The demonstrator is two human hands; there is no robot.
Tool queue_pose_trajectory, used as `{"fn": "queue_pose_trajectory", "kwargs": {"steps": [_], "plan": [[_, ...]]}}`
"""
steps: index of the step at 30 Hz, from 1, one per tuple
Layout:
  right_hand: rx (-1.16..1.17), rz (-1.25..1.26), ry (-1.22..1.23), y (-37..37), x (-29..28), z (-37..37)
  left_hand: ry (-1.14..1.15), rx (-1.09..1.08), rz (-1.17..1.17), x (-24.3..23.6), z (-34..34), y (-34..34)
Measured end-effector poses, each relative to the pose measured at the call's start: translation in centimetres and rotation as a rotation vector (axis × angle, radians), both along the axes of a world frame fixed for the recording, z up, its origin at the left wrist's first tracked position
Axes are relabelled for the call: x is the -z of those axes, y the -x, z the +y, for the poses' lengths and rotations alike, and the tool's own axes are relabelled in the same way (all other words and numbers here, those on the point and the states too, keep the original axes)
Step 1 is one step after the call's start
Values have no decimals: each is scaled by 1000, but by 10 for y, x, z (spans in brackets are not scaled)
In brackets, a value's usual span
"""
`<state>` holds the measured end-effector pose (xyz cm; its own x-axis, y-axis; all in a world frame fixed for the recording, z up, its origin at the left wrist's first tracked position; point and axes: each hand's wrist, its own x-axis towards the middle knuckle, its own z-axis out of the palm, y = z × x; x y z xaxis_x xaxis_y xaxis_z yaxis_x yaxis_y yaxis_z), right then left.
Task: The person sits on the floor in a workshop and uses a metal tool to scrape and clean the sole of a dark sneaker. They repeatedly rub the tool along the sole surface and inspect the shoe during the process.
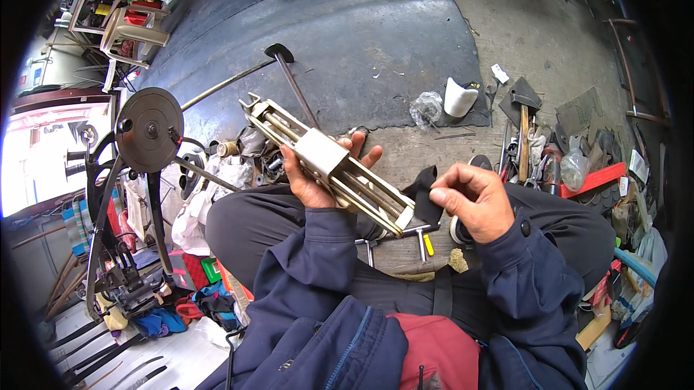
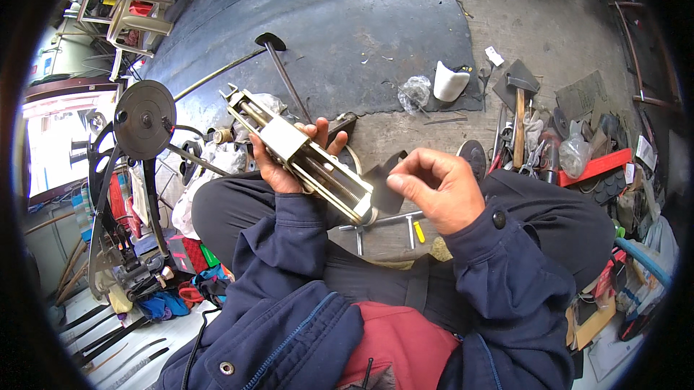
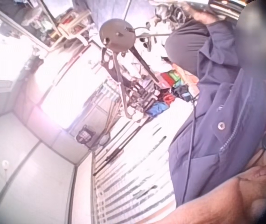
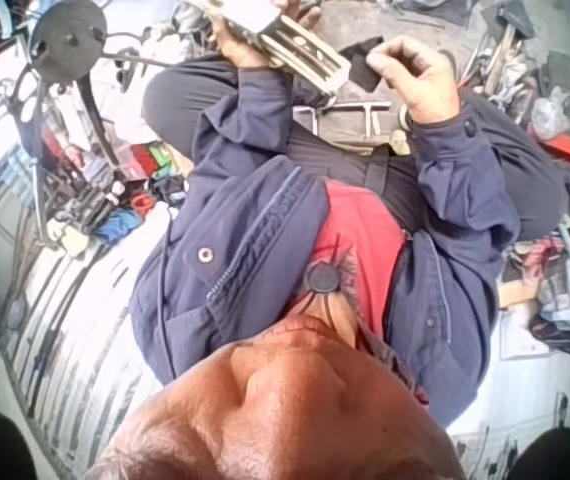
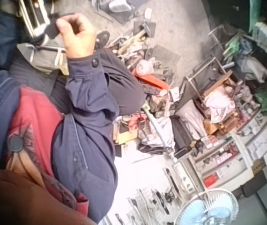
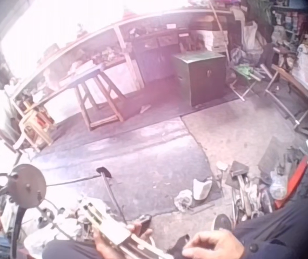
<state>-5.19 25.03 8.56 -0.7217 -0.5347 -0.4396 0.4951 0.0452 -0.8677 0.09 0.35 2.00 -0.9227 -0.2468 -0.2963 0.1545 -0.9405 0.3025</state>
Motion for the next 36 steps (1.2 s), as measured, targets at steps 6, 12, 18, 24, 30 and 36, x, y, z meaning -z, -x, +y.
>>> {"fn": "queue_pose_trajectory", "kwargs": {"steps": [6, 12, 18, 24, 30, 36], "plan": [[-84, -7, -60, -16, 14, -16, -22, -5, -59, 0, -1, -4], [-80, 6, -35, -14, 17, -24, 7, 18, -128, 0, 1, -7], [-53, 62, -85, -8, 25, -44, -11, 101, -30, 1, 16, -4], [19, 221, -44, -1, 30, -65, 182, -10, -132, -4, 21, 4], [-146, 85, -45, 1, 20, -48, 59, 86, -13, -3, 11, -3], [-259, -221, 32, 3, 12, -14, 15, 89, 61, 6, -4, -2]]}}
